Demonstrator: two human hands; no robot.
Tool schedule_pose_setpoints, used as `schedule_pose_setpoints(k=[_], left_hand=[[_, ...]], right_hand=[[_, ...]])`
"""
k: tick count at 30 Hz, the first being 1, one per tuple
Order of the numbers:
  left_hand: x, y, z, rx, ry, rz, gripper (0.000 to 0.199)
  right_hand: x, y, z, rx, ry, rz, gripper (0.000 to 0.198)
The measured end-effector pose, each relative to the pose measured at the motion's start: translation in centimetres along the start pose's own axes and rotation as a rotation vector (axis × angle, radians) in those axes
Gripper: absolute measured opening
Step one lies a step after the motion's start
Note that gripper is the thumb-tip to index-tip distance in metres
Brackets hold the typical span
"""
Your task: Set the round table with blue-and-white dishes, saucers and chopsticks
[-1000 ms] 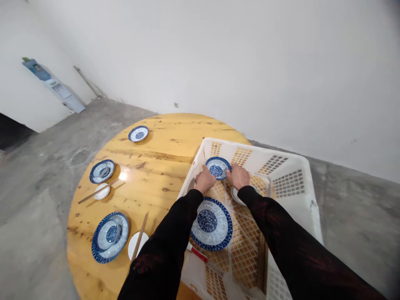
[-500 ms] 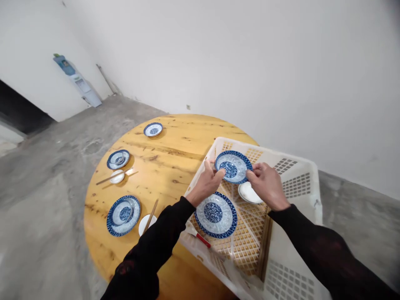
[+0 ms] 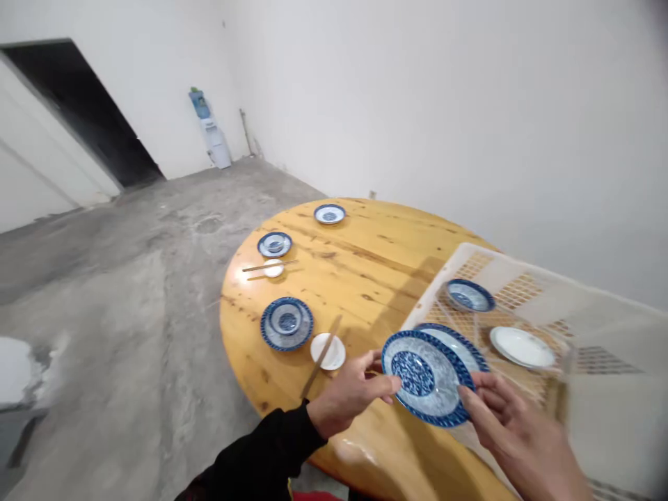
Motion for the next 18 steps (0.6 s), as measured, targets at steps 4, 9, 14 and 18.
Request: schedule_pose_setpoints(k=[4,9,14,18], left_hand=[[-8.6,2.0,-8.3,-0.002,-0.081,-0.043,0.036],[-19.5,3.8,-17.3,-0.036,-0.315,-0.040,0.041],[-27.4,5.6,-21.7,0.005,-0.491,-0.077,0.050],[-31.8,6.3,-22.5,0.025,-0.568,-0.137,0.060]], right_hand=[[9.5,2.8,-6.9,0.136,0.150,0.089,0.054],[22.3,7.1,-12.1,0.228,0.401,0.193,0.055],[31.1,11.8,-14.6,0.180,0.558,0.243,0.047],[35.6,14.6,-13.7,0.172,0.621,0.194,0.043]])
Point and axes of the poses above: each hand's wrist, its own z-axis towards the middle knuckle, its own x-axis out of the palm, y = z × x, the point moved 1 cm from there along z, towards the middle knuckle, and after that the axes turned 6 degrees about -x, right-handed, at the moved point
